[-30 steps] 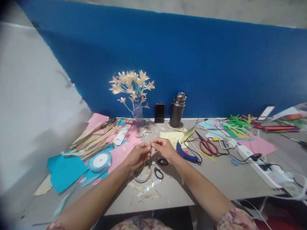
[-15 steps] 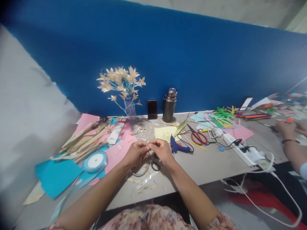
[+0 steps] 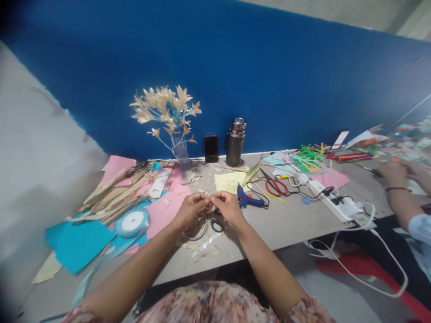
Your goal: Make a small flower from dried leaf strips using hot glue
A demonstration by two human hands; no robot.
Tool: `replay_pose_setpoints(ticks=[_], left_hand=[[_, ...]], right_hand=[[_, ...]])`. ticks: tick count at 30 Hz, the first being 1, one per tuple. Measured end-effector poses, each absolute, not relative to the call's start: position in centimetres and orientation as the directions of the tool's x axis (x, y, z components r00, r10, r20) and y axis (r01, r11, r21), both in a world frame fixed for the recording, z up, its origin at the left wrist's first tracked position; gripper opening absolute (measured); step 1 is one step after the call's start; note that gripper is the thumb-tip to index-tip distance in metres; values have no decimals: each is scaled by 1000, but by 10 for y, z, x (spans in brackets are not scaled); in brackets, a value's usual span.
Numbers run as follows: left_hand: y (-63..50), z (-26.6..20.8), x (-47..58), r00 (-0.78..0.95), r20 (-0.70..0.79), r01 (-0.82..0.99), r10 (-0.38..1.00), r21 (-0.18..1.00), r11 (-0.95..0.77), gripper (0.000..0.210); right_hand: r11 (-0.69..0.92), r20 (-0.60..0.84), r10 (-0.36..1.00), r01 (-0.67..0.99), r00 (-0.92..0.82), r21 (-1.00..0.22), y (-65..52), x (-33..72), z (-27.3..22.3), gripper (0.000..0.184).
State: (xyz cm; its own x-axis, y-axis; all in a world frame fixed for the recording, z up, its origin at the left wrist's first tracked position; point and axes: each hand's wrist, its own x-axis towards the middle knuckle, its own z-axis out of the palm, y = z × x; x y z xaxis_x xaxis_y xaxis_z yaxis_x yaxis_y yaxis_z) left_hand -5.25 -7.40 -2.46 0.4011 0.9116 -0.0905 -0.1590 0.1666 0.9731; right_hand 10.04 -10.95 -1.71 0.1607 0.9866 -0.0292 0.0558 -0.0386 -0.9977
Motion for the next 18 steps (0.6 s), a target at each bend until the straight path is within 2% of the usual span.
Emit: replay_pose_setpoints(ticks=[4,11,14,18], left_hand=[[-72,-22,-55,387,6,-60,922,998,19,14],[-70,-15,-59,392,-62,-81,918,992,102,20],[-70,-11,-61,415,-28,-21,909,999,40,22],[-68,-12,-61,386,15,87,923,995,-52,14]], right_hand=[[-58,-46,988,77,147,-995,-106,103,-19,24],[-79,-66,994,160,85,-984,-105,101,-18,20],[-76,-67,997,221,45,-972,-106,100,-17,19],[-56,-56,998,312,10,-948,-105,100,-19,20]])
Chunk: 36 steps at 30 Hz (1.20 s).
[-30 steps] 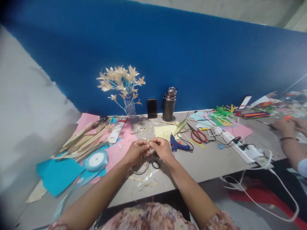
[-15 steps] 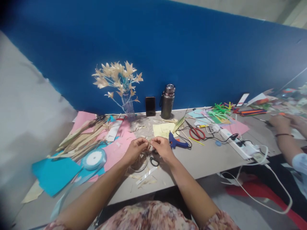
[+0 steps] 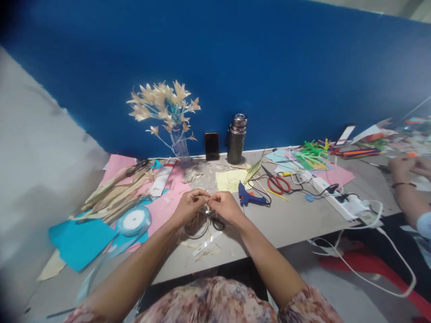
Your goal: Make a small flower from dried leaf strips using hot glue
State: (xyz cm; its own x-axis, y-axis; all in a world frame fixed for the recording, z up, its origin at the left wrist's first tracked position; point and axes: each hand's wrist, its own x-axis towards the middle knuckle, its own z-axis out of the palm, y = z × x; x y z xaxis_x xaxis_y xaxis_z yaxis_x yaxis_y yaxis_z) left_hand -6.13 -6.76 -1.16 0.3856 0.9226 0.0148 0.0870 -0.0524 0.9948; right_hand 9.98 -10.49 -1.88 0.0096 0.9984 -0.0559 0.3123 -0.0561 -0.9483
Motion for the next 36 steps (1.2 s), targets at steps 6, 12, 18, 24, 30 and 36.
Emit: replay_pose_setpoints(ticks=[6,12,18,24,30,36], left_hand=[[-64,-15,-62,396,-91,-35,914,993,114,19],[-52,-24,-68,339,-165,-193,926,951,240,27],[-41,-19,-65,265,-206,-125,942,961,245,22],[3,-3,-25,291,-237,10,927,970,245,12],[45,-22,27,263,-418,121,870,909,399,37],[58,-40,34,217,-475,73,853,879,471,40]], right_hand=[[-25,-31,1000,522,-3,-852,-107,112,-18,16],[-77,106,982,853,153,-517,-118,178,-13,31],[-63,96,992,976,85,-209,-125,218,-27,51],[-26,69,997,992,35,-125,-123,214,-37,44],[-25,98,994,989,40,-149,-120,214,-45,36],[56,154,988,964,-16,-258,-122,229,-52,43]])
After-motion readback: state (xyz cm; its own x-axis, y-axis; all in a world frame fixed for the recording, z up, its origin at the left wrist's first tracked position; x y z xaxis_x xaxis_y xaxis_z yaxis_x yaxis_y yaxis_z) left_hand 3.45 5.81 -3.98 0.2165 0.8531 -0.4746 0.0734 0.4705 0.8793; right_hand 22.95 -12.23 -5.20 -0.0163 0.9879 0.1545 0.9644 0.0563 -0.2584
